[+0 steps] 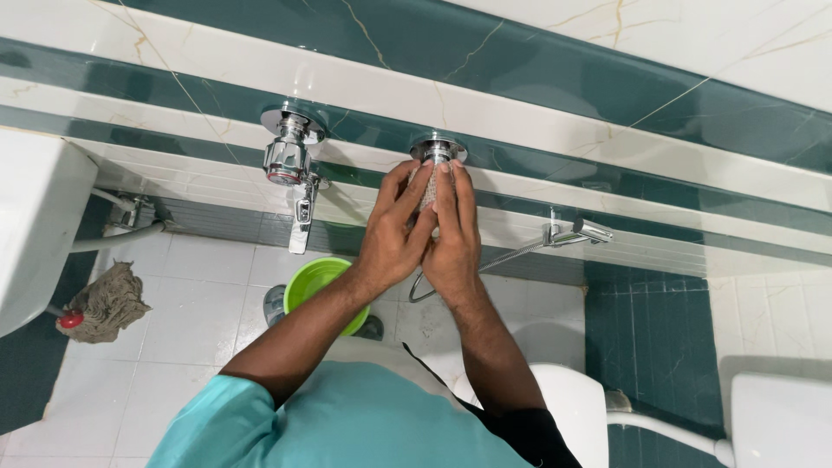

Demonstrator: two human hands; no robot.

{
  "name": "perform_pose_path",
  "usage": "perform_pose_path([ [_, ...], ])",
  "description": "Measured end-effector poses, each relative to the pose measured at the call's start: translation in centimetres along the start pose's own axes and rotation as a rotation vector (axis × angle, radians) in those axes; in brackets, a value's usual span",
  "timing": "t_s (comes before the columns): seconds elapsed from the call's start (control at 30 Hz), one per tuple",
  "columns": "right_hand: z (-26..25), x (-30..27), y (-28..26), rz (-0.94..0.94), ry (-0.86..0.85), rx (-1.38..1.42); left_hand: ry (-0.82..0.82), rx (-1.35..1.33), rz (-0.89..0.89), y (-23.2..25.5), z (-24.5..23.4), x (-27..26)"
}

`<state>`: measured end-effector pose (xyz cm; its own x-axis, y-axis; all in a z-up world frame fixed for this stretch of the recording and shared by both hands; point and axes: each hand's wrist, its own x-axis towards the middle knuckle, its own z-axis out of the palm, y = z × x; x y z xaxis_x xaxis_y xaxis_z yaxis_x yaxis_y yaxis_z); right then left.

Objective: The person wipes the sink faucet and handles with a cloth and then cleans the shower faucet handles in the same manner.

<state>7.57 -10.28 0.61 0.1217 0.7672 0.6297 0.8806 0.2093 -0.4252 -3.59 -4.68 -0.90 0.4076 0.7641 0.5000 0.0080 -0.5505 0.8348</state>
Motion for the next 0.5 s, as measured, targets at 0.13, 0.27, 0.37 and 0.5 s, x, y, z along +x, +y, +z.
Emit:
perform_pose_path([
  [0.13,-0.8,1.0,-0.1,0.072,-0.107,-0.012,0.001,-0.047,0.026,-1.1,0.5,0.7],
  [0.27,-1.0,0.5,-0.2,0.122,-0.103,0.058,0.062,-0.017,0.041,-0.8,0.9,-0.2],
  [0.37,-0.3,-0.3,0.1,0.031,0.043,0.025,0.094,-0.086,-0.016,0.2,0.5,-1.5],
  [0.5,0.3,-1.5,0.7,-0.036,0.141,-0.063,0.074,-0.031,-0.05,1.0,0.0,-2.4],
])
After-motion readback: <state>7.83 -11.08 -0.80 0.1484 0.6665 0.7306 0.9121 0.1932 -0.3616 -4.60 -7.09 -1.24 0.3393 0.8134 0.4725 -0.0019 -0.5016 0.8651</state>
